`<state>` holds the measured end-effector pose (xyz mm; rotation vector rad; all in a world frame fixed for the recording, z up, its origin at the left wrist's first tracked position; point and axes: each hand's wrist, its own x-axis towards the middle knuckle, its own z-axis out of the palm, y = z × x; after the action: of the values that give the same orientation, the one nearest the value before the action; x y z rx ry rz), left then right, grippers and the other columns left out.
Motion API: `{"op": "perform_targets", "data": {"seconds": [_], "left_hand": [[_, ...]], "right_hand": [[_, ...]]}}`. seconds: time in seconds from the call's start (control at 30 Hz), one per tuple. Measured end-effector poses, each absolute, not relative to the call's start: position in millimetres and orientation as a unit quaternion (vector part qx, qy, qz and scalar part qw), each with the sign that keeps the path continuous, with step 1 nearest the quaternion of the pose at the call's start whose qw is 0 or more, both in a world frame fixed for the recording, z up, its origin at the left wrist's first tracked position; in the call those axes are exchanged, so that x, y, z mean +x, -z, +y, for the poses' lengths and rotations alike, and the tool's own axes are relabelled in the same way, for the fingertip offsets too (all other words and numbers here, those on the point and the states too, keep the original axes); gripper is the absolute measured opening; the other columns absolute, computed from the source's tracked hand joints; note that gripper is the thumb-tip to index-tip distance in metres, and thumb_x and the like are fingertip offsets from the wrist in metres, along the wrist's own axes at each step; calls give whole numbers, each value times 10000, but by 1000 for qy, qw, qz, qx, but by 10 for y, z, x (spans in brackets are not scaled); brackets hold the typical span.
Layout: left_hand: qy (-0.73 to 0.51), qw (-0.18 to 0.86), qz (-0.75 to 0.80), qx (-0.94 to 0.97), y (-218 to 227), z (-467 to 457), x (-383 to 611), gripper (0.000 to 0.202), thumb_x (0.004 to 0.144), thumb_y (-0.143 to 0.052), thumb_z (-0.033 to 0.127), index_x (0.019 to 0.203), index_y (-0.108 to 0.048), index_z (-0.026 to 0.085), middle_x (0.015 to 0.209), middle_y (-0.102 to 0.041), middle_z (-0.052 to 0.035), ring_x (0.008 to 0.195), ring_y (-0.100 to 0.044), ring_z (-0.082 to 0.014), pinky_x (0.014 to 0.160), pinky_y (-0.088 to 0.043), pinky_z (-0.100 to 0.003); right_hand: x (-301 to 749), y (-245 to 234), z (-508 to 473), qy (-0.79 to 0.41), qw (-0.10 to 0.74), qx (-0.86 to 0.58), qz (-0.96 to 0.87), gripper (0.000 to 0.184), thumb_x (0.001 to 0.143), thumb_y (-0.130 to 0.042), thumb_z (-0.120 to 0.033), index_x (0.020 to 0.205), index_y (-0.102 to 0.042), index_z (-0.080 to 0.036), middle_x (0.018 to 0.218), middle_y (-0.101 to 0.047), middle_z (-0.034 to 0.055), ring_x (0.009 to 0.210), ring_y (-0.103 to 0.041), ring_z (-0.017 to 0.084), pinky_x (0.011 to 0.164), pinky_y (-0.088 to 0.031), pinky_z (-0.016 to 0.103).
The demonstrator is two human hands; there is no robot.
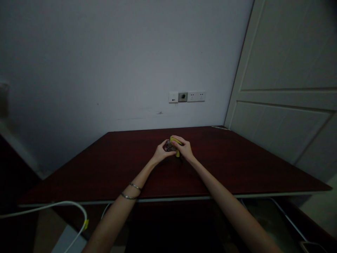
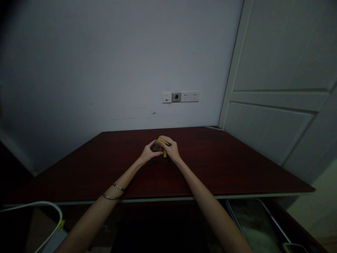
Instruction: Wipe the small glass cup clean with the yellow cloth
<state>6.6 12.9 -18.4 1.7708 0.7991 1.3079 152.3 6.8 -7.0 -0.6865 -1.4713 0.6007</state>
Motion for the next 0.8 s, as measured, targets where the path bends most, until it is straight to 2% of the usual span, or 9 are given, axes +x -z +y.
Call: {"op": "perform_targets", "data": {"seconds": [0.13, 0.3, 0.4, 0.6, 0.7, 0.8], "left_hand": [[-510, 439, 301, 676, 167, 93, 94, 709, 511, -783, 262, 1138, -495, 103, 1065, -611, -112, 915, -601, -201, 853, -469, -348], [-517, 469, 344, 627, 125, 56, 89, 656, 543, -760, 286, 1127, -509, 124, 1029, -631, -98, 827, -619, -191, 689, -528, -310], [-521, 469, 359, 616, 102, 37, 77, 612, 565, -747, 283, 1114, -526, 125, 1013, -639, -98, 819, -619, -187, 649, -532, -277], [-492, 465, 323, 662, 114, 30, 65, 652, 556, -751, 303, 1134, -501, 132, 1036, -620, -102, 789, -615, -186, 531, -518, -241], [-485, 460, 318, 672, 122, 36, 64, 664, 559, -749, 304, 1144, -491, 126, 1033, -618, -106, 785, -614, -179, 549, -517, -243], [-493, 449, 328, 669, 126, 59, 65, 648, 563, -743, 294, 1135, -496, 114, 1011, -627, -101, 784, -613, -167, 633, -519, -263]], "right_hand": [[1537, 62, 87, -312, 656, -322, -607, 371, 692, -636, -419, 967, -680, -174, 1026, -666, 84, 969, -604, 236, 896, -453, 385], [1522, 35, 16, -256, 643, -276, -667, 320, 696, -649, -379, 976, -677, -228, 1150, -608, 59, 1085, -544, 221, 972, -398, 379], [1504, 32, -4, -248, 639, -265, -678, 319, 701, -647, -375, 991, -670, -245, 1186, -585, 52, 1106, -531, 213, 981, -391, 375], [1541, 91, 136, -333, 651, -312, -607, 408, 683, -643, -429, 1003, -667, -176, 1067, -652, 84, 1013, -590, 244, 932, -433, 408], [1567, 103, 171, -354, 648, -329, -589, 442, 668, -649, -447, 1000, -666, -157, 1040, -663, 90, 985, -603, 251, 902, -453, 408], [1569, 82, 113, -307, 645, -308, -629, 384, 697, -637, -418, 1005, -665, -190, 1087, -644, 71, 1033, -577, 232, 935, -426, 392]]}}
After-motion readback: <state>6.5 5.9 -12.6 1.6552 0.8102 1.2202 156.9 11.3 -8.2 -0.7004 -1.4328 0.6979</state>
